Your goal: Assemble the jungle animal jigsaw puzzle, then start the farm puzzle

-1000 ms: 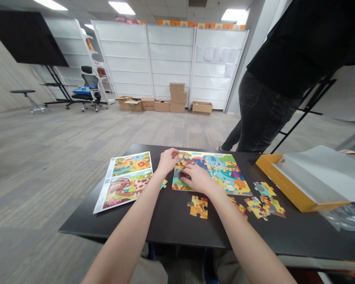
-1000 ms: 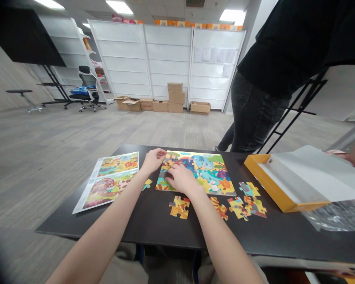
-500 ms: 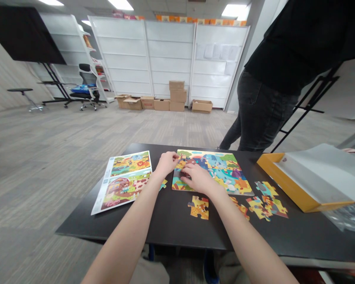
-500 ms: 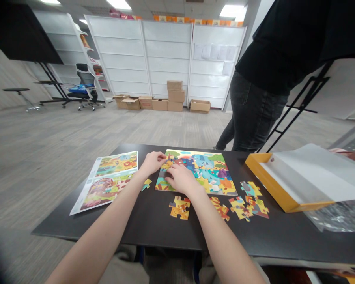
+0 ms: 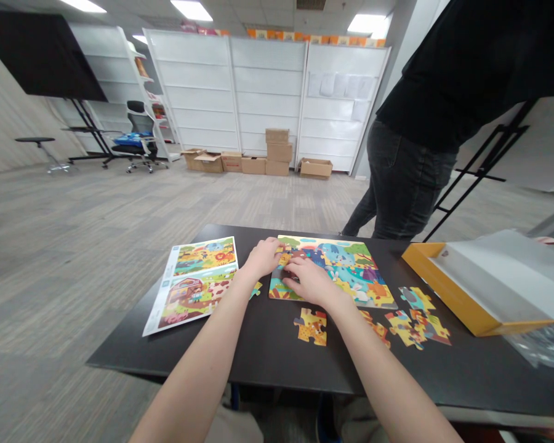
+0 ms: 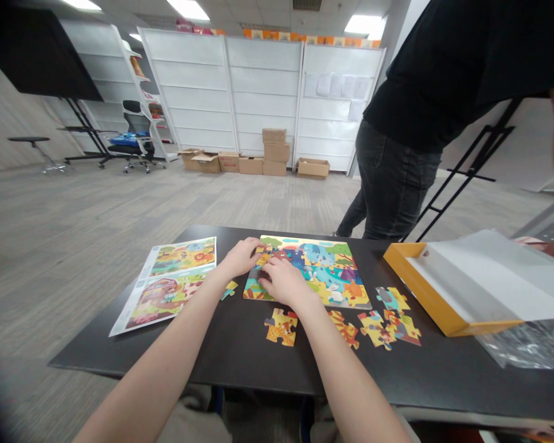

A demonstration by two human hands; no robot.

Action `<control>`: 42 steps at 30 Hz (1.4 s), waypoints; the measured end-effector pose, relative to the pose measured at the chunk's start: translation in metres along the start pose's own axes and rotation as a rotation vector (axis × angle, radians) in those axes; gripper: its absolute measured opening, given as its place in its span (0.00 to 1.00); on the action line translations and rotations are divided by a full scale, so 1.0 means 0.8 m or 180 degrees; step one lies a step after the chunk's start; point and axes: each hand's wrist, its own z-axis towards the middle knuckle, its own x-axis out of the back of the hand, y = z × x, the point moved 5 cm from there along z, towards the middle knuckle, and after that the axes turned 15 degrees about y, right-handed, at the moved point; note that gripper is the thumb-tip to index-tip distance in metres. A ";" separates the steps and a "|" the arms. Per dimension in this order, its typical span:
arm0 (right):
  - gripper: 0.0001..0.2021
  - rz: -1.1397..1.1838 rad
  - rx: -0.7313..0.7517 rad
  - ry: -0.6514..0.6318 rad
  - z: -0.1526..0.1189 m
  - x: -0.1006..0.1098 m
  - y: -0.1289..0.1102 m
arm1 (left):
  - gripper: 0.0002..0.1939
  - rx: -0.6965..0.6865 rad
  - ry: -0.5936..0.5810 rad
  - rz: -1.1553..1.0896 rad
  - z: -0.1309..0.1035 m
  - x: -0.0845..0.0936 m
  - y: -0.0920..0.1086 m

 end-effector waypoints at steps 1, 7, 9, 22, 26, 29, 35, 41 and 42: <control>0.10 -0.0005 0.0007 0.0002 0.000 0.001 -0.001 | 0.18 -0.0066 -0.0035 0.0030 -0.001 0.000 0.004; 0.11 -0.0008 0.0021 0.0030 0.000 0.003 -0.004 | 0.19 -0.0292 -0.0198 0.0212 -0.005 -0.004 0.012; 0.11 0.0002 0.0018 0.0022 0.000 0.003 -0.004 | 0.20 -0.0313 -0.0208 0.0248 -0.005 -0.003 0.012; 0.13 -0.0021 0.0018 -0.0014 0.000 0.001 -0.003 | 0.19 -0.0236 -0.0149 0.0217 -0.004 0.007 0.013; 0.13 0.0011 -0.0040 -0.0017 -0.002 0.000 -0.001 | 0.18 -0.0222 -0.0157 0.0197 -0.003 0.010 0.006; 0.14 0.0009 -0.0058 -0.0023 -0.002 -0.001 0.000 | 0.18 -0.0275 -0.0146 0.0119 -0.001 0.007 0.004; 0.13 -0.0021 -0.0035 -0.0007 -0.003 -0.002 0.001 | 0.18 -0.0310 -0.0155 0.0084 0.000 -0.002 0.001; 0.12 -0.0016 0.0011 0.0014 -0.002 -0.002 0.000 | 0.19 -0.0338 -0.0110 0.0123 -0.002 0.000 0.010; 0.12 -0.0013 0.0019 0.0022 -0.002 -0.002 0.000 | 0.19 -0.0349 -0.0110 0.0124 -0.003 0.000 0.012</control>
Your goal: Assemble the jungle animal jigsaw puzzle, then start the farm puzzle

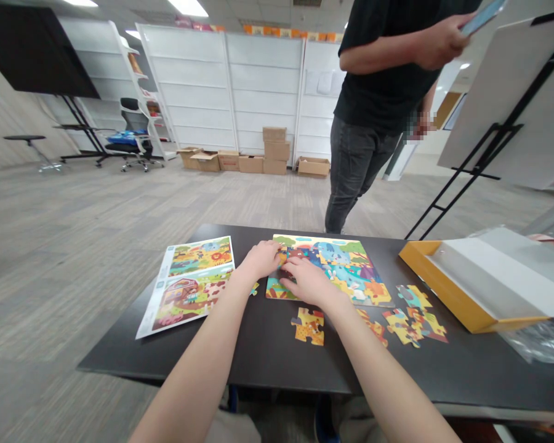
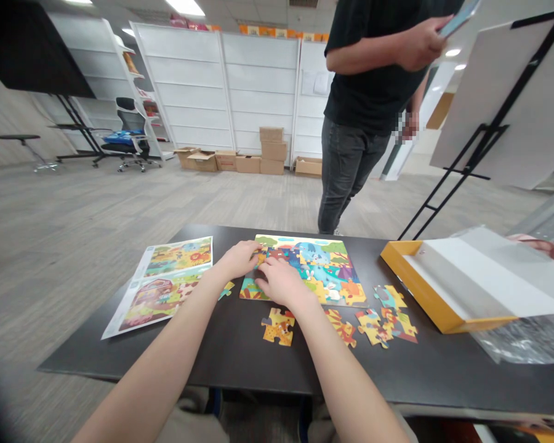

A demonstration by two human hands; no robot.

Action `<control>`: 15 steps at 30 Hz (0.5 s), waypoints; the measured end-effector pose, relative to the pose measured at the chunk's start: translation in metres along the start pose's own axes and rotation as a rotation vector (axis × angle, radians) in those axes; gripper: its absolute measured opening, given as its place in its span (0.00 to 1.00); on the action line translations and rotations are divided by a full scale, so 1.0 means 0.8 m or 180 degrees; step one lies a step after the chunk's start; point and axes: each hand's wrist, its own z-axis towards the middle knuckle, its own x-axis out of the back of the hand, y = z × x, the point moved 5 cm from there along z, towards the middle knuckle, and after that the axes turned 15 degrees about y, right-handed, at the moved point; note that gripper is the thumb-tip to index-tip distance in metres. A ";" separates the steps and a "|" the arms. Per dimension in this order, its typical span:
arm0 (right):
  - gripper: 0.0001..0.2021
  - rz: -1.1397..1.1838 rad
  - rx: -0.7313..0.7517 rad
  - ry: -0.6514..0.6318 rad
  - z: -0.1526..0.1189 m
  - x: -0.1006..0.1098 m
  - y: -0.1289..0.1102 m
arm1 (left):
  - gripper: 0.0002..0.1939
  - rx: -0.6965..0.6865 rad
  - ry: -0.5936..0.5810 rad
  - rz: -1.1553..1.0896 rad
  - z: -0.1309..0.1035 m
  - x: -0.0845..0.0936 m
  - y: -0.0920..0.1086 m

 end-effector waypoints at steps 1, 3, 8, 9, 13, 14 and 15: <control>0.12 0.0003 0.0005 0.0006 0.000 0.000 0.000 | 0.19 -0.0013 -0.0003 -0.0004 0.000 0.000 0.002; 0.12 0.0009 0.0013 0.0011 0.001 0.000 0.000 | 0.19 -0.0039 -0.0013 -0.0024 -0.001 -0.002 0.004; 0.12 0.0008 0.0047 0.0005 0.000 0.001 -0.001 | 0.19 -0.0075 -0.0037 -0.0063 -0.001 -0.007 -0.001; 0.12 0.0002 0.0048 0.0006 0.000 0.001 -0.001 | 0.19 -0.0074 -0.0041 -0.0054 -0.001 -0.007 -0.002; 0.12 -0.0024 0.0030 0.0008 0.000 0.001 -0.001 | 0.20 -0.0051 -0.0047 0.0058 -0.001 -0.002 0.002; 0.12 -0.0031 0.0027 0.0012 0.000 0.001 -0.001 | 0.20 -0.0046 -0.0053 0.0096 -0.001 -0.001 0.004; 0.12 -0.0035 0.0024 0.0021 0.000 0.002 -0.002 | 0.20 -0.0045 -0.0064 0.0133 -0.002 0.000 0.006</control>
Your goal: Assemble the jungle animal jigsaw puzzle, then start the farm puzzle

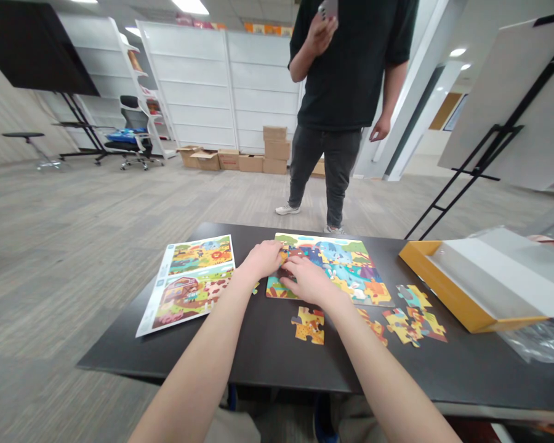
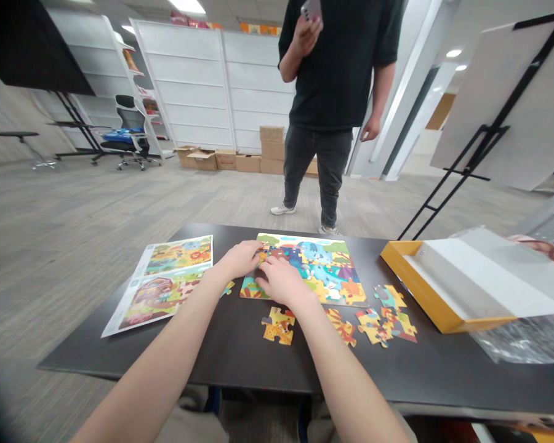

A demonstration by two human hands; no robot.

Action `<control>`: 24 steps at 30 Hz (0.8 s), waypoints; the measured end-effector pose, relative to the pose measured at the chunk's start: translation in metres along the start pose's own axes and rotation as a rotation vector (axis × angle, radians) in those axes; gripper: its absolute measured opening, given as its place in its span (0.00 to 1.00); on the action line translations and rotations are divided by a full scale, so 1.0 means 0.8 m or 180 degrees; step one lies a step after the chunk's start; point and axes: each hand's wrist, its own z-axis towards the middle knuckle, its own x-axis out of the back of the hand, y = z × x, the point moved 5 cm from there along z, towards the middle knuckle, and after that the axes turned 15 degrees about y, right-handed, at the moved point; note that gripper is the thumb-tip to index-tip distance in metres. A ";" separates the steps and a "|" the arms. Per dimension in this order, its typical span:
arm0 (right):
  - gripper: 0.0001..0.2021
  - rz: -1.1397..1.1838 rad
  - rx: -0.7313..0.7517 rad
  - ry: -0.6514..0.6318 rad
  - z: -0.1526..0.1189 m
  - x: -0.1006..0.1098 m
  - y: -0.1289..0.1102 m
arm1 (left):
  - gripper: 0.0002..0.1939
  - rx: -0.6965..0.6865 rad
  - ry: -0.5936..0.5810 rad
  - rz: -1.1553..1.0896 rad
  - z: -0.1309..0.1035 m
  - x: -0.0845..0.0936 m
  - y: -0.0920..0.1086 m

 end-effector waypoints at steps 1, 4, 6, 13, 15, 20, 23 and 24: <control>0.12 0.0001 0.0006 0.0007 0.000 0.001 -0.001 | 0.20 -0.0003 -0.0015 0.0038 0.000 0.001 0.002; 0.12 0.0026 0.0059 -0.0002 0.001 0.003 -0.004 | 0.20 -0.0032 -0.0073 0.0146 -0.001 0.002 0.007; 0.11 0.0046 0.0081 -0.0008 0.001 0.005 -0.006 | 0.21 -0.0065 -0.0109 0.0204 -0.001 0.002 0.009; 0.11 0.0009 0.0034 -0.0026 0.001 0.008 -0.008 | 0.21 -0.0139 -0.0199 0.0345 -0.001 -0.002 0.011; 0.11 -0.0007 0.0025 -0.0037 0.002 0.009 -0.009 | 0.21 -0.0172 -0.0218 0.0382 -0.001 -0.003 0.011; 0.11 -0.0013 -0.0006 -0.0047 0.002 0.009 -0.009 | 0.21 -0.0221 -0.0282 0.0418 0.000 -0.006 0.012; 0.11 -0.0026 -0.0007 -0.0051 0.002 0.009 -0.009 | 0.22 -0.0193 -0.0300 0.0424 0.000 -0.006 0.011; 0.10 -0.0035 -0.0004 -0.0056 0.002 0.010 -0.010 | 0.22 -0.0176 -0.0301 0.0429 0.000 -0.006 0.012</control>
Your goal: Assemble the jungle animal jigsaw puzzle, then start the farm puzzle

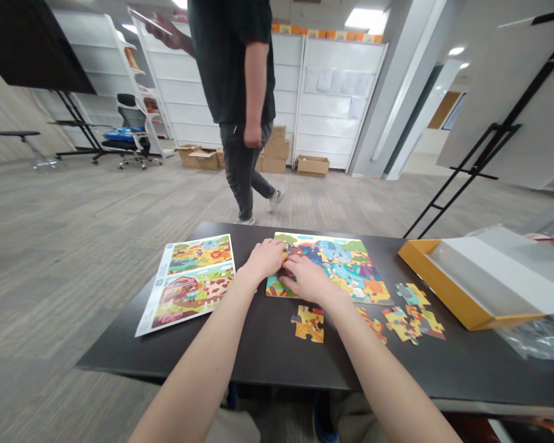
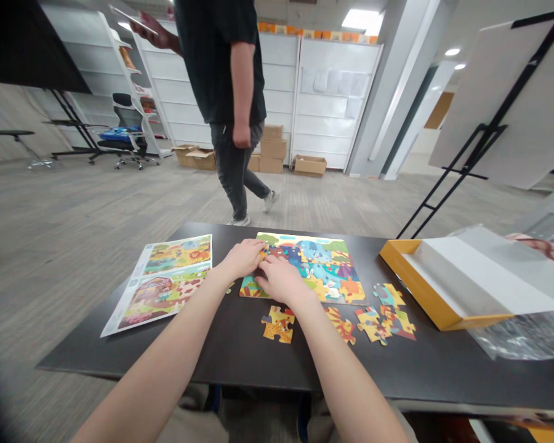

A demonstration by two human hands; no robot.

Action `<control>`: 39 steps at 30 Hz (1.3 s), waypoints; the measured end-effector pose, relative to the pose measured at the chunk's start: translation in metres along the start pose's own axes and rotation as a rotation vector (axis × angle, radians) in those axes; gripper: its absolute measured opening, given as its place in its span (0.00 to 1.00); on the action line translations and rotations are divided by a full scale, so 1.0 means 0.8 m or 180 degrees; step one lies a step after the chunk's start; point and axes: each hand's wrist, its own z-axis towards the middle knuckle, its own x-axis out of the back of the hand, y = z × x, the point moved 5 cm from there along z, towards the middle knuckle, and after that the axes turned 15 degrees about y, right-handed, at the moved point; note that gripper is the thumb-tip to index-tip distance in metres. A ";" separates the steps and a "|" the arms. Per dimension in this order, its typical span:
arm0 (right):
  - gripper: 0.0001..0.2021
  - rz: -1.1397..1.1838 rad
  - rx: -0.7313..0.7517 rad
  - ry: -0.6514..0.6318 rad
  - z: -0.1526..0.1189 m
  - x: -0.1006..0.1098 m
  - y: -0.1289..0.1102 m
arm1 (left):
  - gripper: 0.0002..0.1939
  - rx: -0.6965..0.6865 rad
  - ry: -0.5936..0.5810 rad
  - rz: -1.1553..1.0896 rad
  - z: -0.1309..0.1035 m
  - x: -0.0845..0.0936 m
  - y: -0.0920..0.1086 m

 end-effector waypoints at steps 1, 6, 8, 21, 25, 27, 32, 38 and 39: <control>0.10 -0.0011 0.0002 -0.0003 0.000 0.000 0.000 | 0.22 0.0019 -0.0001 0.0003 0.000 0.001 0.000; 0.11 -0.0009 0.0014 0.0007 0.000 0.000 0.001 | 0.22 0.0105 -0.0009 -0.0025 0.001 0.004 0.004; 0.11 0.0025 0.0027 0.0016 0.000 -0.001 0.003 | 0.22 0.0129 -0.0021 -0.0063 0.001 0.003 0.004; 0.13 0.0020 0.0022 0.0038 -0.003 -0.005 0.007 | 0.24 0.0102 -0.0118 -0.0486 0.007 -0.015 -0.034; 0.13 0.0039 0.0035 0.0019 -0.002 -0.008 0.009 | 0.24 0.0129 -0.0057 -0.0445 0.004 -0.014 -0.034; 0.13 0.0051 0.0025 0.0023 -0.002 -0.009 0.009 | 0.23 0.0123 -0.0033 -0.0413 0.003 -0.013 -0.032; 0.12 0.0068 0.0020 0.0009 -0.002 -0.007 0.007 | 0.23 0.0056 -0.0044 -0.0209 0.001 -0.011 -0.026; 0.12 0.0043 0.0019 0.0006 -0.002 -0.008 0.008 | 0.22 0.0064 0.0032 -0.0214 0.003 -0.003 -0.022; 0.12 0.0036 0.0009 -0.0006 -0.002 -0.008 0.009 | 0.21 0.0056 0.0082 -0.0245 0.003 0.001 -0.021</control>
